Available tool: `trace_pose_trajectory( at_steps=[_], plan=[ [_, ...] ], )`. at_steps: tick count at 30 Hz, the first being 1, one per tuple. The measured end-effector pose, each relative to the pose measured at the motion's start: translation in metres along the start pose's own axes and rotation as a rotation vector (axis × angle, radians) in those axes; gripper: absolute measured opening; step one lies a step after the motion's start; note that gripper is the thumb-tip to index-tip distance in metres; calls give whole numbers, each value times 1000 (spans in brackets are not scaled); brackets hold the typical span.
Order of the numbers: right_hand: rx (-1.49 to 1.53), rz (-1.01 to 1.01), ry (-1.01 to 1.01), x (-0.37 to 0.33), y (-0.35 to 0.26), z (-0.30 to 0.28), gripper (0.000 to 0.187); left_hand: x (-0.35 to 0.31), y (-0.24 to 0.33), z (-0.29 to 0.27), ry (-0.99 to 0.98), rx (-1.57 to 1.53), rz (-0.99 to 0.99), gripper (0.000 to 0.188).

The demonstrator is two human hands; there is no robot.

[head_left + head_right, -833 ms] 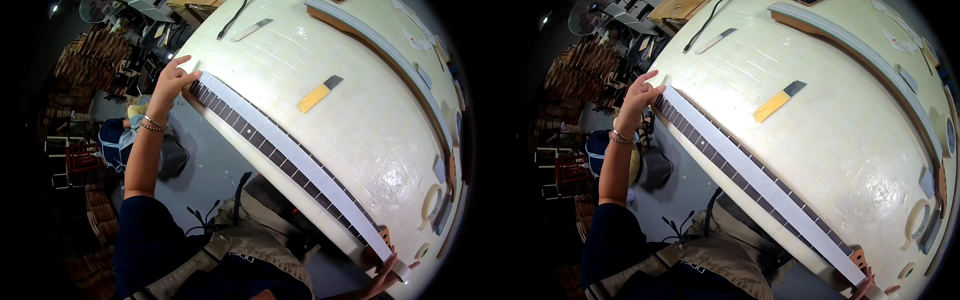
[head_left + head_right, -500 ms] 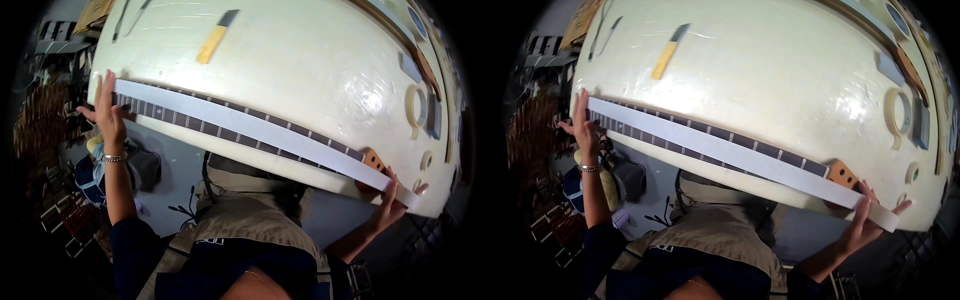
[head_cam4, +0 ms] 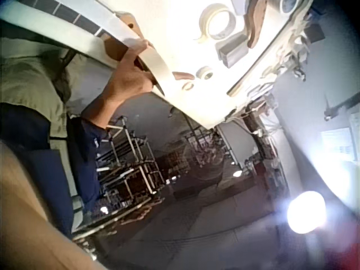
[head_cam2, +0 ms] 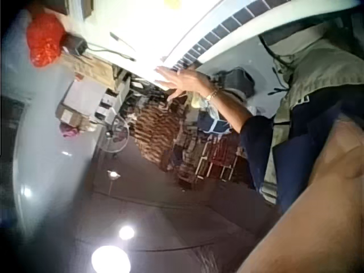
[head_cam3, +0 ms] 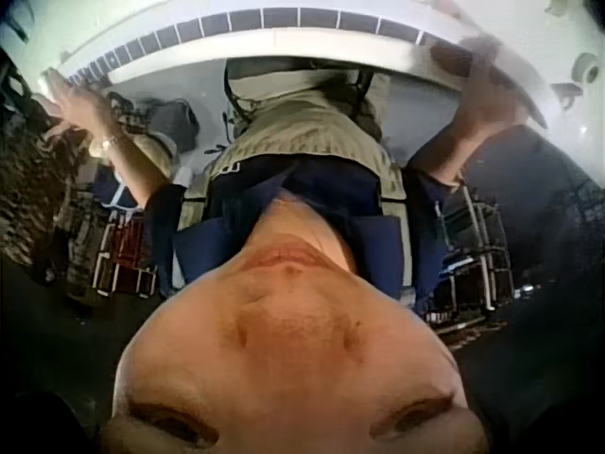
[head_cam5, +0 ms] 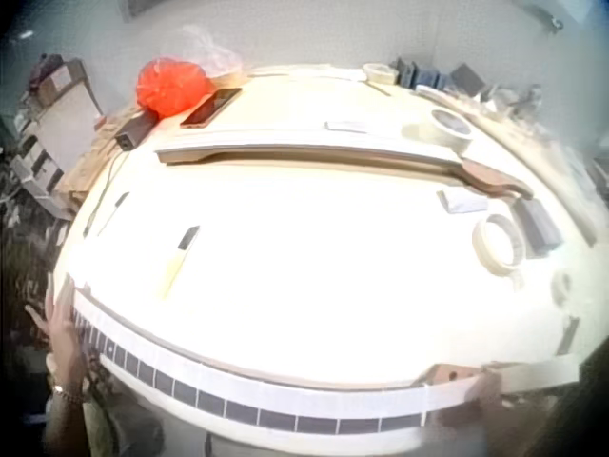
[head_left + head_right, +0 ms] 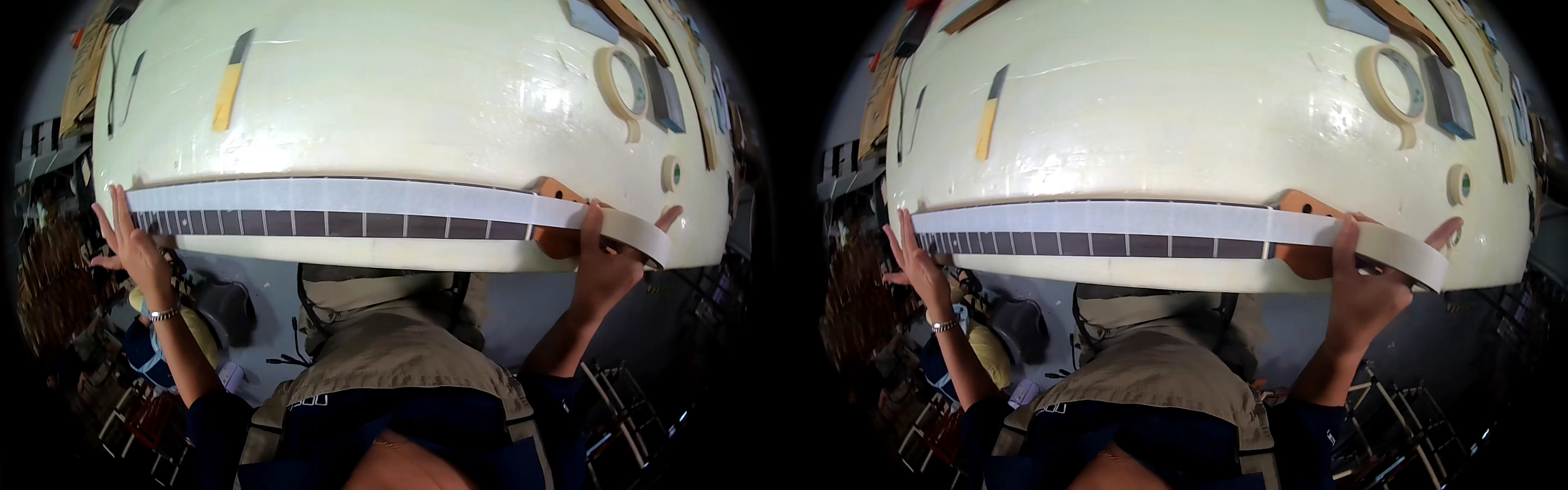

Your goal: The person applies masking tape to a wooden guitar neck on a workbench. They use a utility knife to cut the tape and smooth it down with their fingers. The person repeatedly aligns the neck, applies tape, and trims the edges, occasionally lifting the neck to inspect the work.

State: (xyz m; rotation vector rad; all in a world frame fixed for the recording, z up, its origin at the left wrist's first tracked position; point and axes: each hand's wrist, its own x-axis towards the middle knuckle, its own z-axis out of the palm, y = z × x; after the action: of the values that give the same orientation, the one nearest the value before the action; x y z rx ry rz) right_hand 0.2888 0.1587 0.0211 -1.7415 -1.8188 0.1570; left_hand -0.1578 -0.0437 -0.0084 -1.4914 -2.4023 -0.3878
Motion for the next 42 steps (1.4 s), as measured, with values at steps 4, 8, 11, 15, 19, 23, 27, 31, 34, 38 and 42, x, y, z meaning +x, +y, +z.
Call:
trace_pose_trajectory(
  at_steps=[4,8,11,15,19,23,27,31,34,38,42],
  plan=[
    [57,23,-13,2,-4,0,94,-5,38,-2,-23,-10,51,78],
    [108,10,-12,2,-5,1,94,-7,76,0,-75,-74,114,79],
    [32,-74,13,1,5,4,93,-8,113,0,-126,-126,154,80],
    [68,-46,40,-4,11,6,66,-6,180,4,-230,-222,316,84],
    [2,-140,64,-4,14,10,41,-10,276,1,-264,-143,474,86],
    [19,-148,70,-7,7,9,26,-14,336,5,-255,-104,606,76],
    [159,-171,66,-17,14,20,21,-10,334,2,-253,-296,599,74],
    [255,-156,33,-18,8,26,25,-6,339,4,-122,-161,691,67],
    [278,-141,15,-16,8,27,30,-6,347,-3,-52,116,743,65],
    [337,-186,62,-16,6,29,41,37,319,-14,-184,-395,569,46],
    [357,-193,22,-21,12,30,26,96,217,7,-224,115,37,30]
  ],
)
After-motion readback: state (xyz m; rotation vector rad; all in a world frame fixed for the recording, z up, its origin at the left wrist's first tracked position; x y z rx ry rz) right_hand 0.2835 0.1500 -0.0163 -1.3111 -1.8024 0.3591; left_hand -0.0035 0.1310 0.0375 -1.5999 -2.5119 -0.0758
